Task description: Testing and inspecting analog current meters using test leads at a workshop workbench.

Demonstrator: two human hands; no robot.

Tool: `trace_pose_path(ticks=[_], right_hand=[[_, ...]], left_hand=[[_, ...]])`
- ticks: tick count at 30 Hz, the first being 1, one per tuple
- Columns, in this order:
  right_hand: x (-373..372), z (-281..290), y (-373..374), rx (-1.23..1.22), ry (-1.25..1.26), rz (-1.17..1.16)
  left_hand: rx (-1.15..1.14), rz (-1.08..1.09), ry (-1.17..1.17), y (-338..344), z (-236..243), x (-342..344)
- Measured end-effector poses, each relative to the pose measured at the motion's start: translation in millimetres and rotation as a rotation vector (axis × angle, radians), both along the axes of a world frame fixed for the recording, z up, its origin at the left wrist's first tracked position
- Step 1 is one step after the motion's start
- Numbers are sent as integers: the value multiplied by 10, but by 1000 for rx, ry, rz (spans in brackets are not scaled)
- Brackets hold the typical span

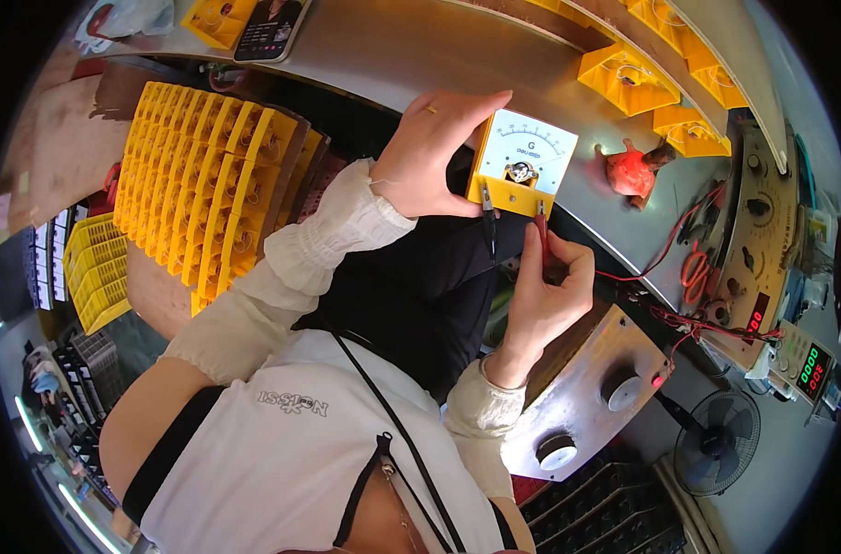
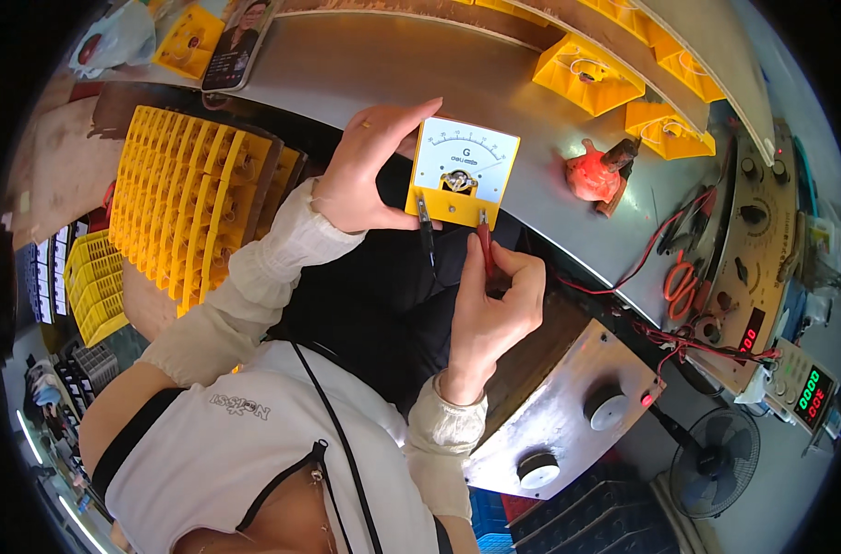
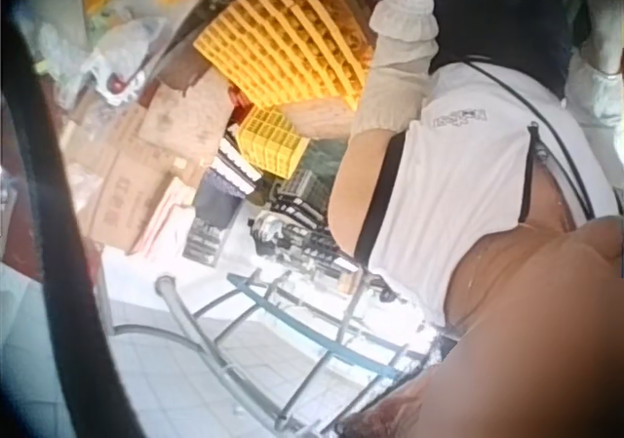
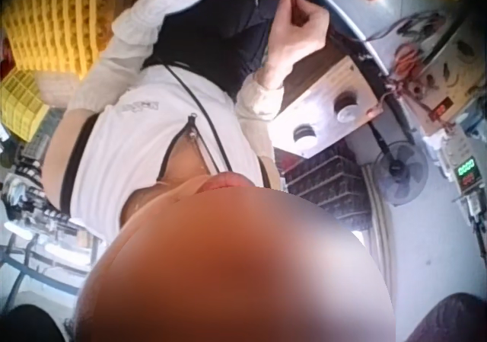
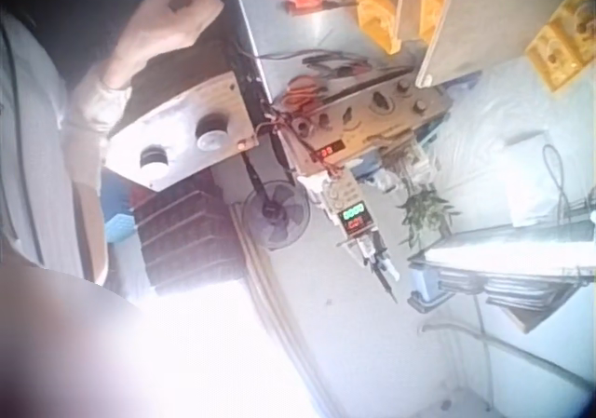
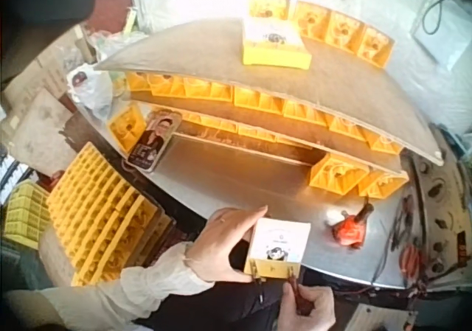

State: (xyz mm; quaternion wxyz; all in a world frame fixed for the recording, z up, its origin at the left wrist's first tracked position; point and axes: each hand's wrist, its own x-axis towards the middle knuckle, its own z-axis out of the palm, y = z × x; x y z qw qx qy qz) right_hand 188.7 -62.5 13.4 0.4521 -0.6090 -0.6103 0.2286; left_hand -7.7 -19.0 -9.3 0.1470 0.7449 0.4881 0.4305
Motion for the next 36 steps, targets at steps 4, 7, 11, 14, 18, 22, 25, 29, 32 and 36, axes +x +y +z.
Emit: trace_pose_path(ticks=[4,7,11,14,18,22,25,29,32,36], right_hand=[[6,-48,-8,-23,71,-50],[17,-64,-13,-31,81,-55],[31,-83,-26,-67,79,-69],[37,-86,-41,-95,76,-74],[-14,-64,-11,-88,183,-91],[-117,2,17,-23,233,55],[-159,2,-51,77,-28,94],[129,-160,-391,-6,123,-52],[754,-372,-901,-71,-36,-300],[1813,-478,-1804,-280,-463,-933]], left_hand=[[-20,10,18,-5,5,15],[-21,16,17,-10,3,15],[-10,8,2,-8,-20,14],[-24,14,-9,-13,-25,18],[-5,10,11,-5,14,10],[-41,32,43,-12,88,48],[89,10,58,-133,131,221],[244,-100,74,-437,94,724],[-126,-517,-105,-633,2,1114],[-133,-749,23,-694,-72,1382]])
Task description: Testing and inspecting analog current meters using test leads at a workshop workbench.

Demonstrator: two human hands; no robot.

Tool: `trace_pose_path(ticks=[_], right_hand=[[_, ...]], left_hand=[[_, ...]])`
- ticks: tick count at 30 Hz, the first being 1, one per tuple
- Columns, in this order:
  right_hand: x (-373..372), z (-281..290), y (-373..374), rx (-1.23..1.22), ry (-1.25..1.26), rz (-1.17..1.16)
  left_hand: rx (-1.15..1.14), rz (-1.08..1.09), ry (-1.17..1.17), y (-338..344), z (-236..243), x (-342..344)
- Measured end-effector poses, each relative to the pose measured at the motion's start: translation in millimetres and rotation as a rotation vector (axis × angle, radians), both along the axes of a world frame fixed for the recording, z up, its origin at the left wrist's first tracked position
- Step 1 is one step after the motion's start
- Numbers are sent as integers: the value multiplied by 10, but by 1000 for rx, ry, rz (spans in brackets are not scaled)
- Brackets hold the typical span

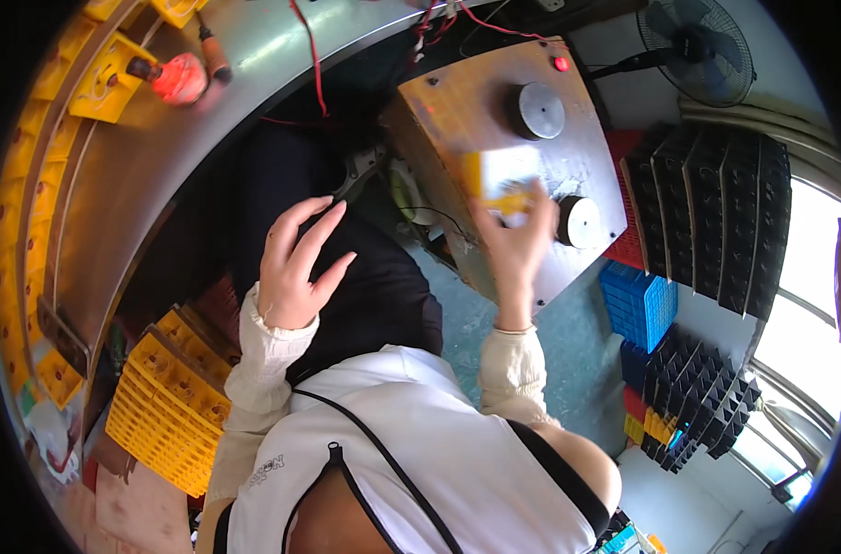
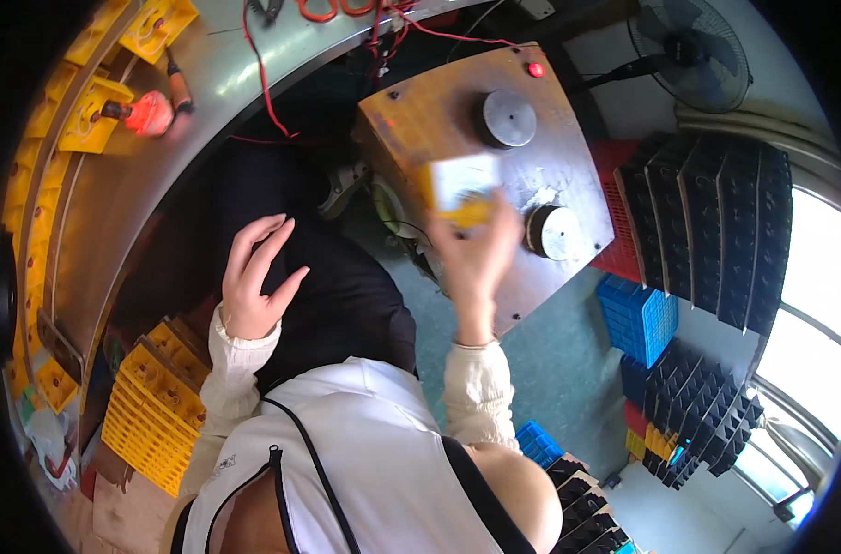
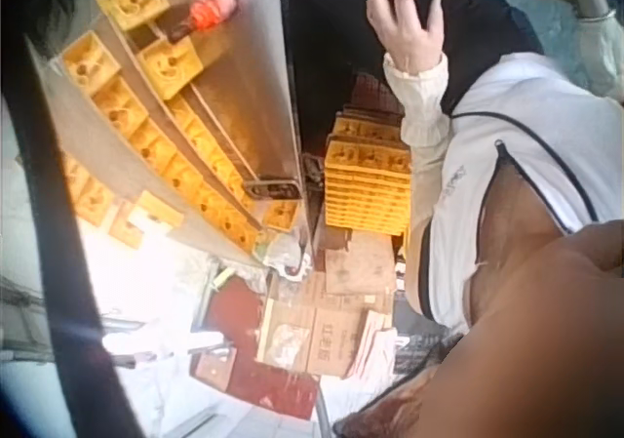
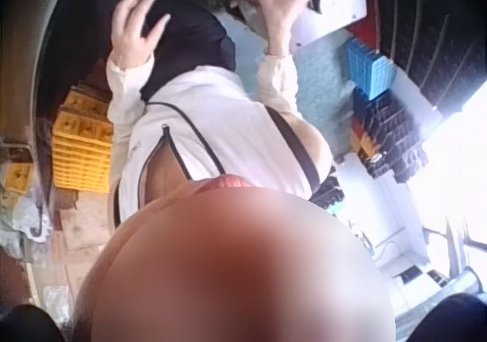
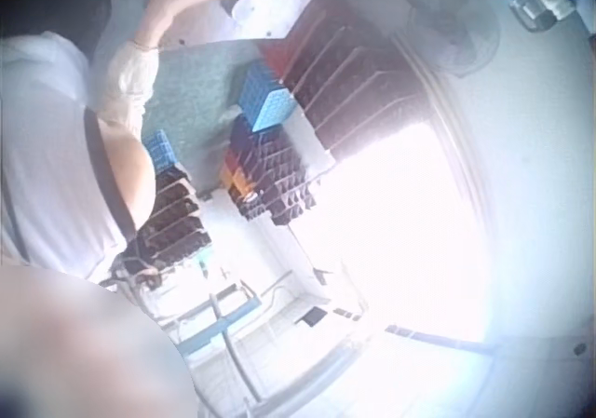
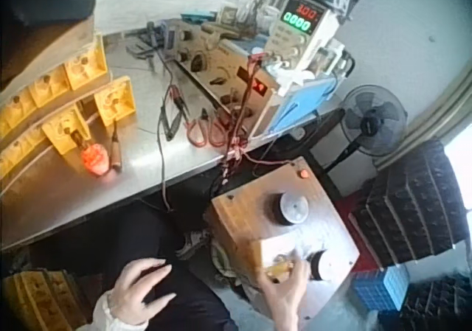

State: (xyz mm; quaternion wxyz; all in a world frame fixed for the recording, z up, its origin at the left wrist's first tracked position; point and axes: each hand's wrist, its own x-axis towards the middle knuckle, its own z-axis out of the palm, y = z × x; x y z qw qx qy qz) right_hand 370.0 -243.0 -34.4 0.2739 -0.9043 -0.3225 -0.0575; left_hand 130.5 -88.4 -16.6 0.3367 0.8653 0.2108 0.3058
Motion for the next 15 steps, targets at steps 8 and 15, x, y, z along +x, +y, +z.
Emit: trace_pose_path(ticks=[8,15], right_hand=[[1013,-239,-810,-182,-197,-468],[994,-248,-800,-125,-158,-471]], left_hand=[[62,-52,71,174,95,197],[-12,-88,188,91,73,183]])
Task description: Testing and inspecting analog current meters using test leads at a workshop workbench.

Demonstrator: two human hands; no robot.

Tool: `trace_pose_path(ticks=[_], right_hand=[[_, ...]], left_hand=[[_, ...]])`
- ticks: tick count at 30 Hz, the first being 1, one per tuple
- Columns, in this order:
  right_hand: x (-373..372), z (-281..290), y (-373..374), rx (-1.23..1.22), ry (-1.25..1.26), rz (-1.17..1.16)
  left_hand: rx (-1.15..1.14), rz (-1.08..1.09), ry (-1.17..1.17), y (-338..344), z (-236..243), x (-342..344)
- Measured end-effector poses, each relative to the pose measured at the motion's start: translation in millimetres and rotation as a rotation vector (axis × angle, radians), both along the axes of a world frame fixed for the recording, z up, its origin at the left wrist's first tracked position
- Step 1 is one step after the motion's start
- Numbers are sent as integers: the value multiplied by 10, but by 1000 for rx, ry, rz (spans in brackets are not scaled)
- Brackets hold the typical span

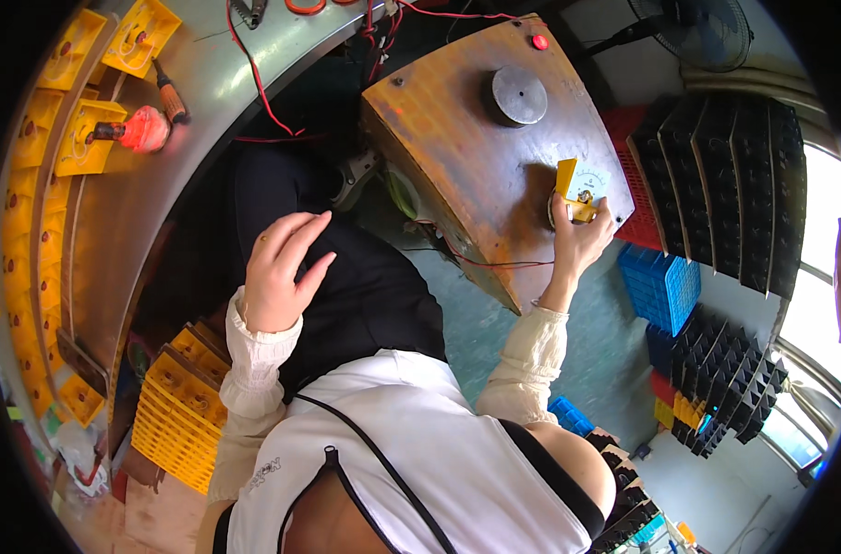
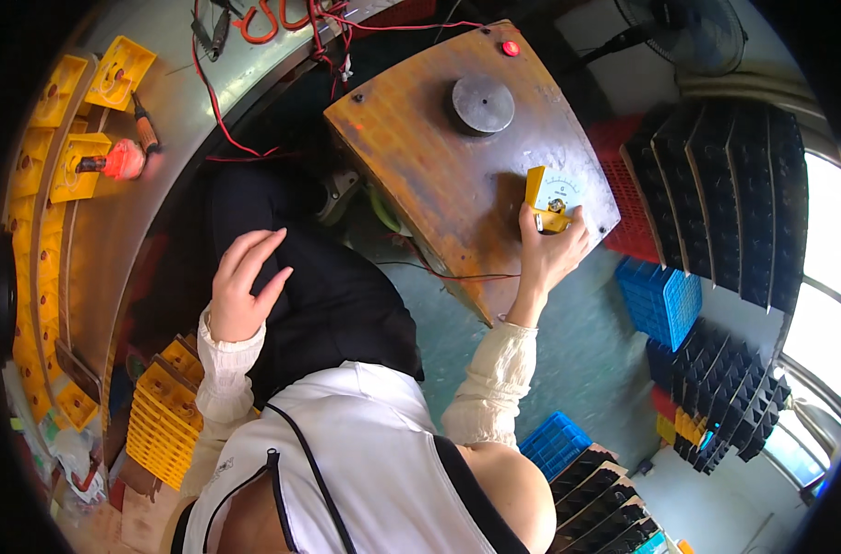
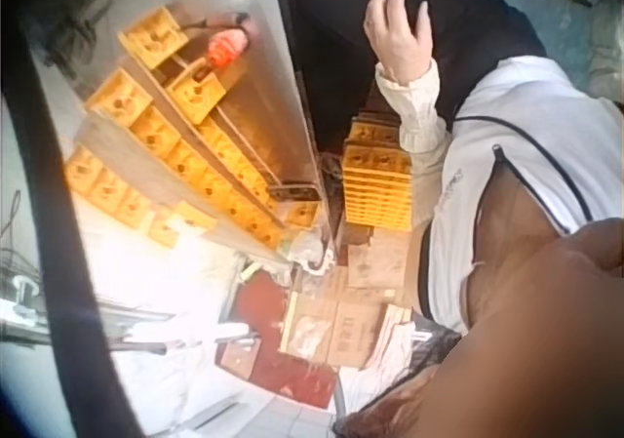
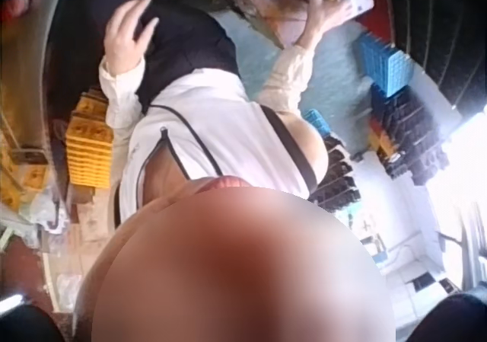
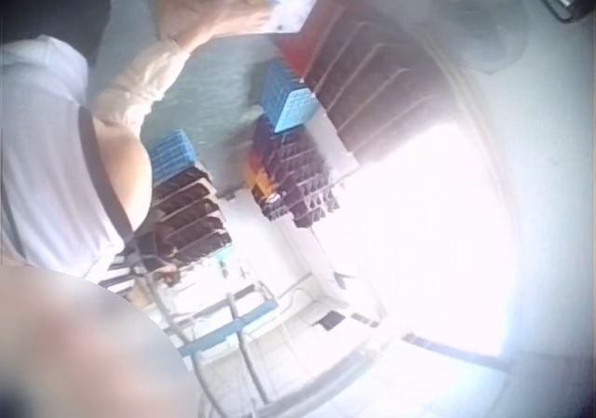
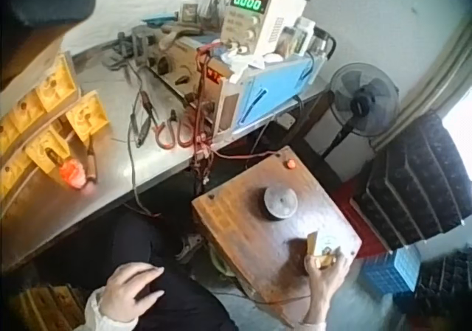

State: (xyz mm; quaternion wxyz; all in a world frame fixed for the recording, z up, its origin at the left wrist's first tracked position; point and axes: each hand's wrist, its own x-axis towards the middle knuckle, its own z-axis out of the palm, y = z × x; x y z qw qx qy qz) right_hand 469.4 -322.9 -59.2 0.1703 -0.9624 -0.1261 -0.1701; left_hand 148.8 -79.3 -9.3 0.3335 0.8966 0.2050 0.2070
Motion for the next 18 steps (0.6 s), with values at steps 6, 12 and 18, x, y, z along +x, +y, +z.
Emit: trace_pose_path(ticks=[6,12,18], right_hand=[[-53,3,82,-28,-12,-70],[-86,43,154,-52,4,-117],[-101,60,173,-50,6,-116]], left_hand=[[-2,-99,125,-25,-38,-8],[1,-57,-8,19,-24,20],[16,-42,-61,10,-32,12]])
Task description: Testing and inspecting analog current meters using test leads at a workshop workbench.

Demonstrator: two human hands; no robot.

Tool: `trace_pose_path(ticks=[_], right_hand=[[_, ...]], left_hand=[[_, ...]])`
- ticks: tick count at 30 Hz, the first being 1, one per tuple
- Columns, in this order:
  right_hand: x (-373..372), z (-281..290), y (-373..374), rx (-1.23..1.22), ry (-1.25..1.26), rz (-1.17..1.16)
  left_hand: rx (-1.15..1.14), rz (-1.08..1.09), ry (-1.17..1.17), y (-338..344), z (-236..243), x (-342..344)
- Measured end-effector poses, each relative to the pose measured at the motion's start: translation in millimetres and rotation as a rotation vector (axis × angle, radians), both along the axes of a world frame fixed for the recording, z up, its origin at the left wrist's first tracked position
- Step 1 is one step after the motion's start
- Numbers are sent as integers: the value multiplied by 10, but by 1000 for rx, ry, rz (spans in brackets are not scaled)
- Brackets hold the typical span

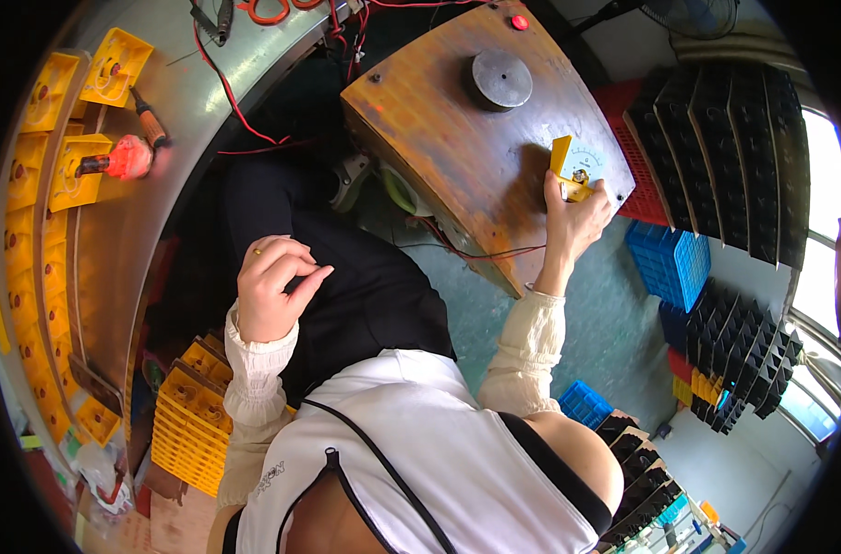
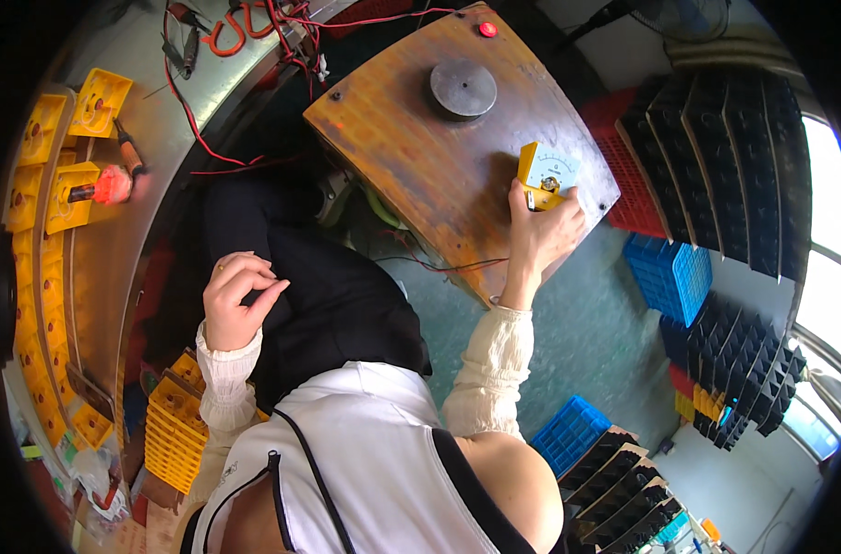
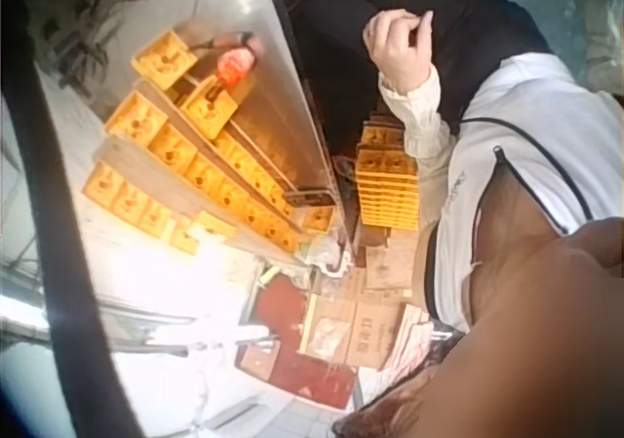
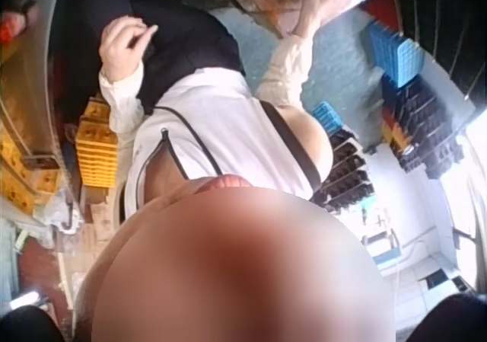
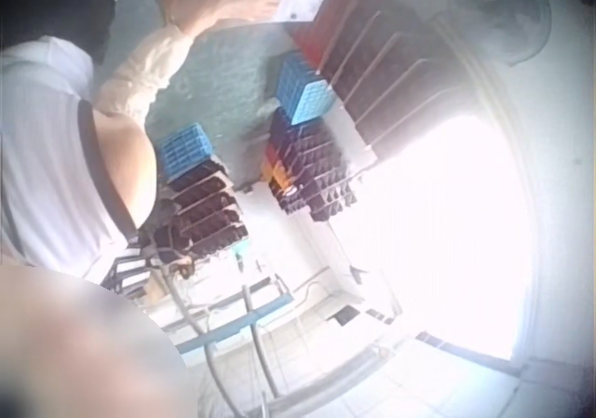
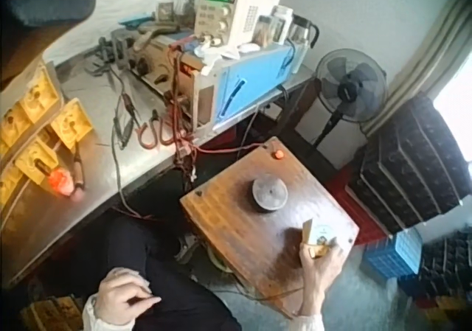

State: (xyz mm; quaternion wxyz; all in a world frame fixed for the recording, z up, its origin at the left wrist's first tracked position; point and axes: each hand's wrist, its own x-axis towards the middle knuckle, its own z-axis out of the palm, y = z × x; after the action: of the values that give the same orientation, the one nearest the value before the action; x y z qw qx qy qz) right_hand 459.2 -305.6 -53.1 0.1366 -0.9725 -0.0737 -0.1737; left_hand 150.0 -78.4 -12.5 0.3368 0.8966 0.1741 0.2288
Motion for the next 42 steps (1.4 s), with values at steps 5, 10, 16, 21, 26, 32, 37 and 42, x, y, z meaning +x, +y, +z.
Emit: trace_pose_path(ticks=[5,10,16,21,26,32,37,42], right_hand=[[13,-31,-17,-6,-6,1],[29,-59,-41,-37,-87,45],[50,-23,-51,-73,-72,64],[79,-37,-87,-90,-42,70],[87,-56,-52,-81,-112,54],[-596,160,783,391,-58,426],[-2064,431,1843,577,332,1186],[-2821,693,2281,630,788,1474]], left_hand=[[-29,-25,-19,23,27,1],[-92,31,40,17,66,-17],[-72,47,88,41,-17,-40],[-44,6,162,71,-81,-97],[-21,19,153,93,-104,-188],[55,176,-50,24,45,-203],[277,500,-44,95,246,-403],[276,795,-117,431,264,-1227]])
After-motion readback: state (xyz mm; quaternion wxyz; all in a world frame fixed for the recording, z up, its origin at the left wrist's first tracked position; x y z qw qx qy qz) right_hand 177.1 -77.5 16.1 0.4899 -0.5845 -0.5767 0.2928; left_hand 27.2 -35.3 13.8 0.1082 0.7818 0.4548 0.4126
